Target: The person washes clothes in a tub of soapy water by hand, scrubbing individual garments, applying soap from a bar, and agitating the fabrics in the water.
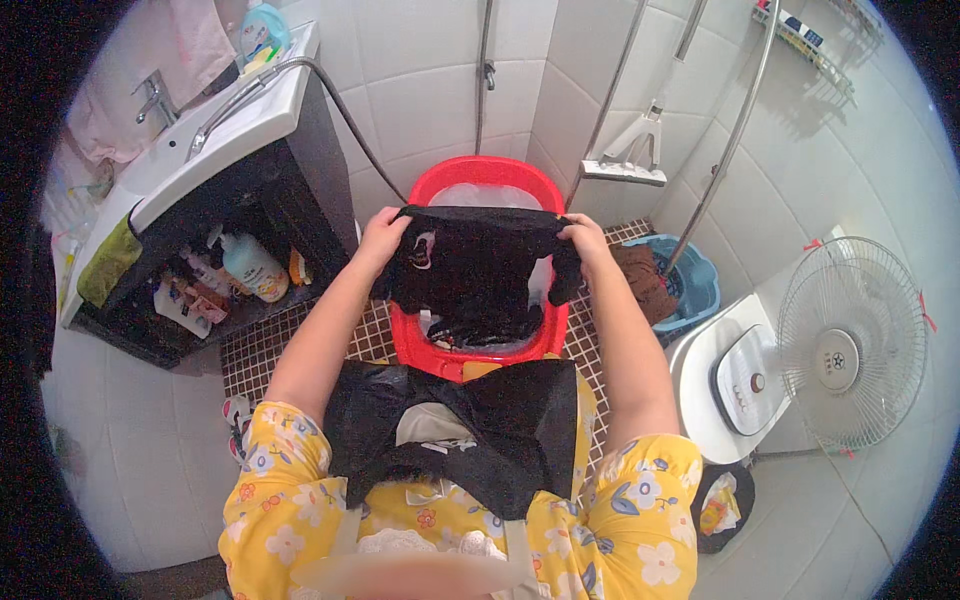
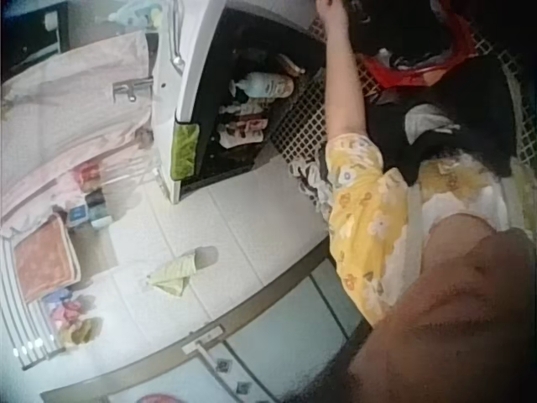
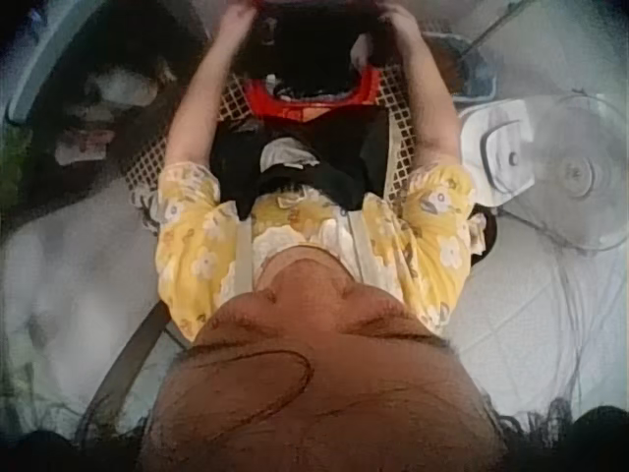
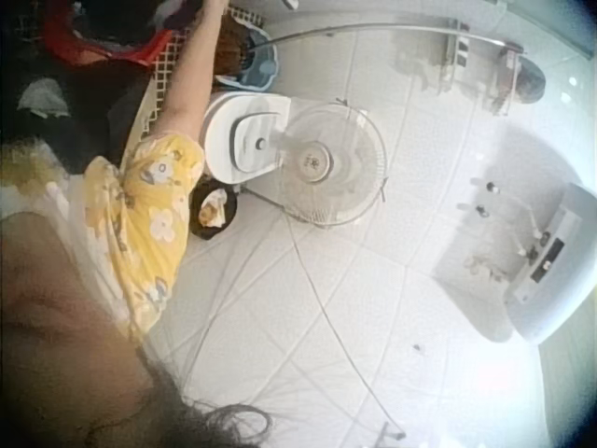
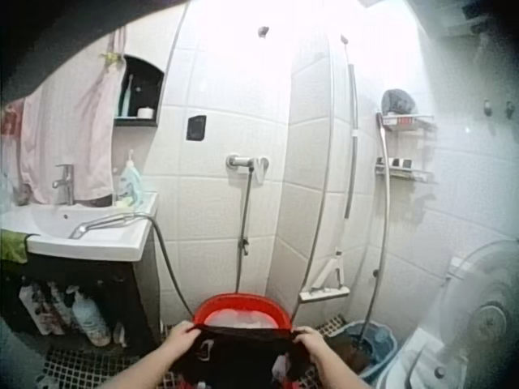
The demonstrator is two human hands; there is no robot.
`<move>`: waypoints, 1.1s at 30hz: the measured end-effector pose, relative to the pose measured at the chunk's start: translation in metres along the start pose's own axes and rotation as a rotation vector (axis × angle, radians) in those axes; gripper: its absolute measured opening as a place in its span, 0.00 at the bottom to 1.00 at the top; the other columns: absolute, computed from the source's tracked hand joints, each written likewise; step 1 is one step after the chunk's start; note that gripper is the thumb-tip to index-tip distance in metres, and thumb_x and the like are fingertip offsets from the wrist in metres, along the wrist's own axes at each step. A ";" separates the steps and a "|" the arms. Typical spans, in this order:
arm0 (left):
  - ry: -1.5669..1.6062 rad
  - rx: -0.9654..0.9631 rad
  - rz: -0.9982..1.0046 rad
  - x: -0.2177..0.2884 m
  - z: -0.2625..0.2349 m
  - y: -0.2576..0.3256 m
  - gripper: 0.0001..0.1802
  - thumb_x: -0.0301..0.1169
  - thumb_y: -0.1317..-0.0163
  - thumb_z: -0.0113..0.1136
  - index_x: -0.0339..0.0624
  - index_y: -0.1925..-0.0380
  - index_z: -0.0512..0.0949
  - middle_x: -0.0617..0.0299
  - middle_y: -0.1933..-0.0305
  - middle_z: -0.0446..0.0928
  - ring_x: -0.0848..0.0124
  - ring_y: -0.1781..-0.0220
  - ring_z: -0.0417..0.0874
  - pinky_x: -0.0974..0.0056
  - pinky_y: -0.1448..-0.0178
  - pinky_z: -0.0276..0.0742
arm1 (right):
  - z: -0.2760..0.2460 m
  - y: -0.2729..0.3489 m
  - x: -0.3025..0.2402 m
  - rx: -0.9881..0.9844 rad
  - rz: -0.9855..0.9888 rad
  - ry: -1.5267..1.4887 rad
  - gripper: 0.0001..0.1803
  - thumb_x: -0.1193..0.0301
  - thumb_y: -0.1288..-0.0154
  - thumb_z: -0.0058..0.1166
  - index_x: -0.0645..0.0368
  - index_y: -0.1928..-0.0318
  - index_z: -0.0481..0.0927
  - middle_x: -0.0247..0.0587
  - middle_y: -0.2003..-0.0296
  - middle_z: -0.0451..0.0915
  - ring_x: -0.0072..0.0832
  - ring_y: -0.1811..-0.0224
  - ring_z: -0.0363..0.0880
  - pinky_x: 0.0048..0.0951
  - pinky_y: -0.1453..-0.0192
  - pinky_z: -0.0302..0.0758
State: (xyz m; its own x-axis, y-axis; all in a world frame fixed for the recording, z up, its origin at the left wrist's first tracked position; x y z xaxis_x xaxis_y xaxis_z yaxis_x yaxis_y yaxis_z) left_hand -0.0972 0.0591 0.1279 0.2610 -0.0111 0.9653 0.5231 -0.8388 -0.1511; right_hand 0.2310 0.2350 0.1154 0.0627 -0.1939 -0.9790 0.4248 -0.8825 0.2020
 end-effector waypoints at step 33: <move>1.030 0.104 -0.515 0.052 0.126 -0.005 0.06 0.20 0.48 0.45 0.35 0.71 0.72 0.53 0.70 0.71 0.59 0.71 0.74 0.53 0.63 0.74 | 0.092 0.091 0.094 0.358 -0.119 0.726 0.54 0.61 0.67 0.74 0.56 0.39 0.56 0.50 0.38 0.52 0.48 0.38 0.60 0.51 0.44 0.68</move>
State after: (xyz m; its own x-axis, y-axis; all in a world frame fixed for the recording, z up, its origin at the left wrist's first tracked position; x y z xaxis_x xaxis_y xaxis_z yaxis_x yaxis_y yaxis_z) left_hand 0.0161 0.1317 0.1520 -0.7629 -0.1593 0.6266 0.4518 -0.8246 0.3405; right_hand 0.1922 0.0971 0.0441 0.6566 0.1274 -0.7434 0.1593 -0.9868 -0.0284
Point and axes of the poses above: each hand's wrist, its own y-axis away from the middle knuckle, its own z-axis out of the palm, x = y × z, the point moved 10 cm from there along -y, towards the middle knuckle
